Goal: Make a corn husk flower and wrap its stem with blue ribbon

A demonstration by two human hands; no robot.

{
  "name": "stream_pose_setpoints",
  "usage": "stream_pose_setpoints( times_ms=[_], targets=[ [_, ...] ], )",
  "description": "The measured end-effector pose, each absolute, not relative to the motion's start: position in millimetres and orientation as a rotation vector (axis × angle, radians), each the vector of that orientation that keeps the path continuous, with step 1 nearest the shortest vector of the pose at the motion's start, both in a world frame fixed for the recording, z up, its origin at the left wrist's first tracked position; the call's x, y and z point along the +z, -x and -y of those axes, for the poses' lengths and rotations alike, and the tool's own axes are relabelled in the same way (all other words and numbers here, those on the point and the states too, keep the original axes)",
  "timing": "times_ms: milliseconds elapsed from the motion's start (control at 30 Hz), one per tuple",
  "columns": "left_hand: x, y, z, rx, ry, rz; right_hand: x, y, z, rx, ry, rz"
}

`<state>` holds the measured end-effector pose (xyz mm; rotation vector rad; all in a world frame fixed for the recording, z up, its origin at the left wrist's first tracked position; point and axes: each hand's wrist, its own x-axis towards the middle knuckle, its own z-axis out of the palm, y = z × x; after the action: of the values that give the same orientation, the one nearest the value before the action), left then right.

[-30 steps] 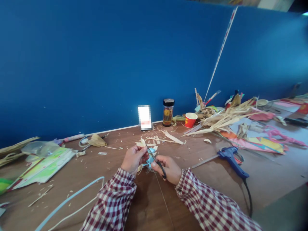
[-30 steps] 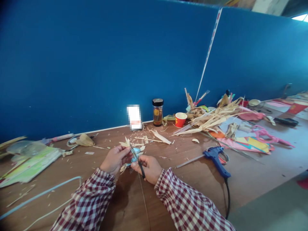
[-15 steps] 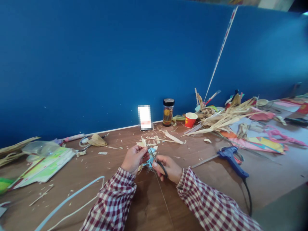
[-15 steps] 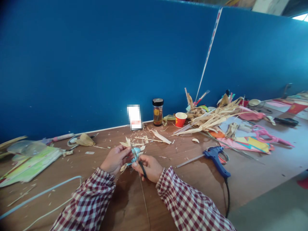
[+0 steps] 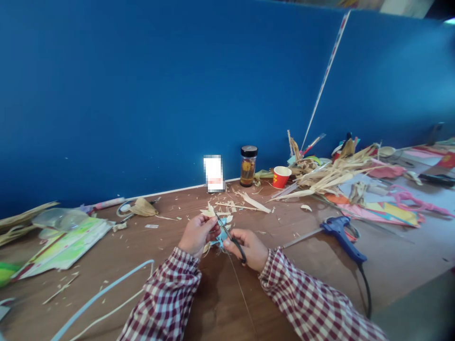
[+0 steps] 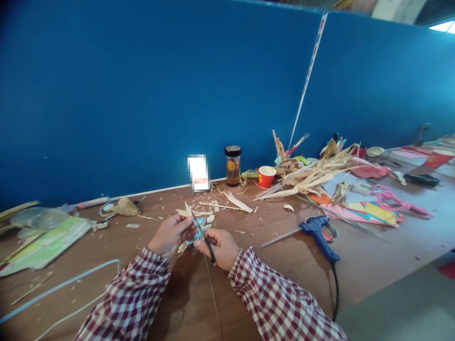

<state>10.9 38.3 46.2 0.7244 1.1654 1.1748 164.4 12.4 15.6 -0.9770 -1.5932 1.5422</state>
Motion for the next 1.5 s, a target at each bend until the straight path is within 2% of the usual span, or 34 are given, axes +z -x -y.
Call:
stream_pose_setpoints(
  times_ms=[733, 1500],
  targets=[
    [52.0, -8.7, -34.3, 1.100, -0.738, -1.002, 25.0, -171.4, -12.5, 1.841, 0.882, 1.456],
    [43.5, -11.1, -36.8, 1.213, -0.798, -1.097, 26.8, -171.6, -12.9, 1.868, 0.898, 1.406]
  ],
)
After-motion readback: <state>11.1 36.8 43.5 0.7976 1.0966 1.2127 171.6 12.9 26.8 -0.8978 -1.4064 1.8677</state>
